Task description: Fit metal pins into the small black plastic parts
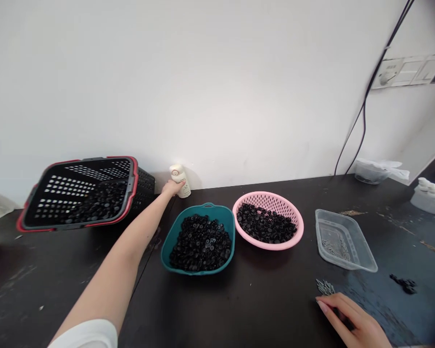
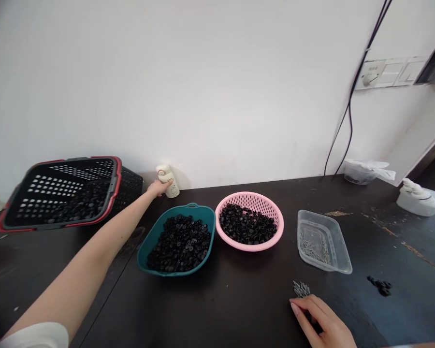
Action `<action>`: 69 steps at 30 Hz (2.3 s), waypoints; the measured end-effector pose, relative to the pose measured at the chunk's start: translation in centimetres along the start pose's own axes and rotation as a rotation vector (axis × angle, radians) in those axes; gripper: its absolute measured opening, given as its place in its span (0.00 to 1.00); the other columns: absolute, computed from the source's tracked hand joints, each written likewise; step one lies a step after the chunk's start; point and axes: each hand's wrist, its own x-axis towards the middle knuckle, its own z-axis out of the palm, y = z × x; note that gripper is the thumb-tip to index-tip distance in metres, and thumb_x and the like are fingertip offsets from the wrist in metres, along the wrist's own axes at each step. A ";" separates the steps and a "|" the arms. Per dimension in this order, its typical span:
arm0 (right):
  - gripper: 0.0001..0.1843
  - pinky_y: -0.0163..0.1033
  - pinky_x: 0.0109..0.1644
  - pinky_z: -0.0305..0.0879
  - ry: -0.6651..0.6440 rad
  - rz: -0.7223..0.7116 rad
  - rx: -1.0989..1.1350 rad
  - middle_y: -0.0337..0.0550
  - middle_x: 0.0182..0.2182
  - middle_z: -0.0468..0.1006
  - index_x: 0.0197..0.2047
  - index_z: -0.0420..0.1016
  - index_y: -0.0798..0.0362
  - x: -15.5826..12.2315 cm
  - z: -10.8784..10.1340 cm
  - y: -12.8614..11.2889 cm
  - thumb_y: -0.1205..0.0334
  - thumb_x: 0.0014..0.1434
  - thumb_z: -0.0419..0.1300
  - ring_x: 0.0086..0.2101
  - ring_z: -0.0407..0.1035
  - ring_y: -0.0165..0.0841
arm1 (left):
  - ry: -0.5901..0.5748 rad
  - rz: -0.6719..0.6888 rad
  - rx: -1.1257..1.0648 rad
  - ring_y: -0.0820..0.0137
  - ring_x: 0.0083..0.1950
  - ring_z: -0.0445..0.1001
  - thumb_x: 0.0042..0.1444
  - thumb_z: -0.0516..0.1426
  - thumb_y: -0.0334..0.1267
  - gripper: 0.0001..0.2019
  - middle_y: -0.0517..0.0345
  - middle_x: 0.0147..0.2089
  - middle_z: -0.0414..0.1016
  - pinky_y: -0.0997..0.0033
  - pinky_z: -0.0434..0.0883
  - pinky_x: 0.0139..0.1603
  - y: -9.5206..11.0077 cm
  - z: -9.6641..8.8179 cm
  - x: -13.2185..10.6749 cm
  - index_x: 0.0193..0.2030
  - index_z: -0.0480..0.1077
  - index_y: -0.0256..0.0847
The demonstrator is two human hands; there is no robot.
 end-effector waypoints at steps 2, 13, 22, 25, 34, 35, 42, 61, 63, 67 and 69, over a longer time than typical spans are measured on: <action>0.14 0.29 0.36 0.71 -0.008 0.015 -0.010 0.43 0.36 0.79 0.40 0.76 0.48 -0.1 0.0 -0.1 0.49 0.60 0.55 0.35 0.74 0.33 | -0.057 0.018 0.002 0.55 0.40 0.76 0.53 0.55 0.54 0.29 0.29 0.48 0.72 0.65 0.72 0.33 0.1 -1.2 -1.0 0.49 0.65 0.26; 0.18 0.34 0.33 0.67 0.036 0.030 0.014 0.43 0.34 0.78 0.37 0.76 0.48 -0.3 -1.1 -1.1 0.46 0.61 0.51 0.31 0.71 0.34 | -0.350 0.489 0.069 0.63 0.40 0.76 0.37 0.65 0.44 0.11 0.59 0.35 0.79 0.71 0.70 0.45 -0.2 -3.8 -16.1 0.30 0.76 0.45; 0.19 0.39 0.35 0.65 0.095 0.068 0.198 0.46 0.33 0.77 0.37 0.75 0.52 -0.7 -2.1 -1.8 0.47 0.62 0.50 0.28 0.67 0.34 | -0.281 0.414 0.352 0.54 0.45 0.75 0.38 0.63 0.33 0.04 0.47 0.37 0.78 0.61 0.69 0.46 -0.7 -0.5 -20.3 0.23 0.72 0.41; 0.19 0.39 0.35 0.64 0.142 0.098 0.212 0.45 0.32 0.76 0.37 0.76 0.52 -0.8 -3.1 -1.6 0.48 0.63 0.50 0.28 0.66 0.34 | -0.264 0.408 0.409 0.52 0.46 0.75 0.41 0.61 0.33 0.05 0.44 0.38 0.77 0.60 0.70 0.46 -0.4 -0.1 -20.6 0.27 0.72 0.40; 0.12 0.41 0.42 0.65 -0.116 0.041 0.041 0.45 0.37 0.75 0.40 0.77 0.48 0.2 -4.8 -0.6 0.54 0.60 0.55 0.39 0.68 0.38 | 0.046 0.463 0.294 0.52 0.49 0.72 0.59 0.48 0.35 0.13 0.38 0.46 0.73 0.56 0.67 0.48 1.3 -1.6 -25.7 0.49 0.63 0.35; 0.11 0.41 0.43 0.64 -0.132 0.024 0.012 0.44 0.37 0.75 0.40 0.77 0.48 0.7 -4.6 -0.9 0.55 0.60 0.55 0.40 0.67 0.38 | 0.093 0.488 0.165 0.54 0.47 0.73 0.59 0.49 0.37 0.13 0.42 0.44 0.74 0.58 0.68 0.47 1.7 -2.0 -27.1 0.49 0.62 0.36; 0.08 0.37 0.41 0.62 -0.400 -0.046 -0.201 0.42 0.30 0.74 0.29 0.77 0.51 5.7 -3.4 -2.1 0.63 0.56 0.57 0.36 0.69 0.36 | -0.678 0.894 -0.733 0.72 0.32 0.69 0.54 0.57 0.50 0.14 0.59 0.31 0.70 0.74 0.66 0.35 3.6 -0.3 -39.8 0.38 0.69 0.41; 0.08 0.36 0.33 0.61 -0.535 0.035 -0.059 0.42 0.29 0.75 0.33 0.71 0.52 7.5 -5.3 -1.7 0.62 0.59 0.51 0.29 0.68 0.33 | -0.793 0.583 -1.018 0.75 0.26 0.66 0.59 0.51 0.52 0.17 0.62 0.27 0.66 0.74 0.64 0.31 2.5 7.8 -39.3 0.30 0.66 0.39; 0.09 0.36 0.32 0.62 -0.509 0.097 0.075 0.40 0.28 0.75 0.35 0.70 0.52 7.4 -5.9 -2.5 0.59 0.60 0.51 0.28 0.67 0.32 | -0.836 0.532 -1.133 0.76 0.28 0.68 0.56 0.56 0.49 0.14 0.62 0.30 0.67 0.75 0.65 0.32 2.5 7.9 -39.2 0.34 0.67 0.39; 0.13 0.37 0.37 0.67 -0.446 0.136 0.459 0.40 0.30 0.75 0.39 0.71 0.54 8.4 -4.2 -5.6 0.53 0.58 0.55 0.31 0.69 0.31 | -0.915 0.372 -1.377 0.75 0.36 0.71 0.47 0.65 0.42 0.16 0.59 0.38 0.70 0.70 0.69 0.43 2.3 8.0 -38.6 0.39 0.67 0.39; 0.14 0.40 0.42 0.68 -0.409 0.102 0.613 0.41 0.31 0.76 0.40 0.73 0.54 9.3 -1.8 -7.5 0.53 0.57 0.58 0.33 0.71 0.32 | -0.915 0.327 -1.441 0.74 0.40 0.71 0.44 0.66 0.38 0.18 0.57 0.40 0.71 0.67 0.69 0.49 2.1 8.0 -38.3 0.41 0.68 0.39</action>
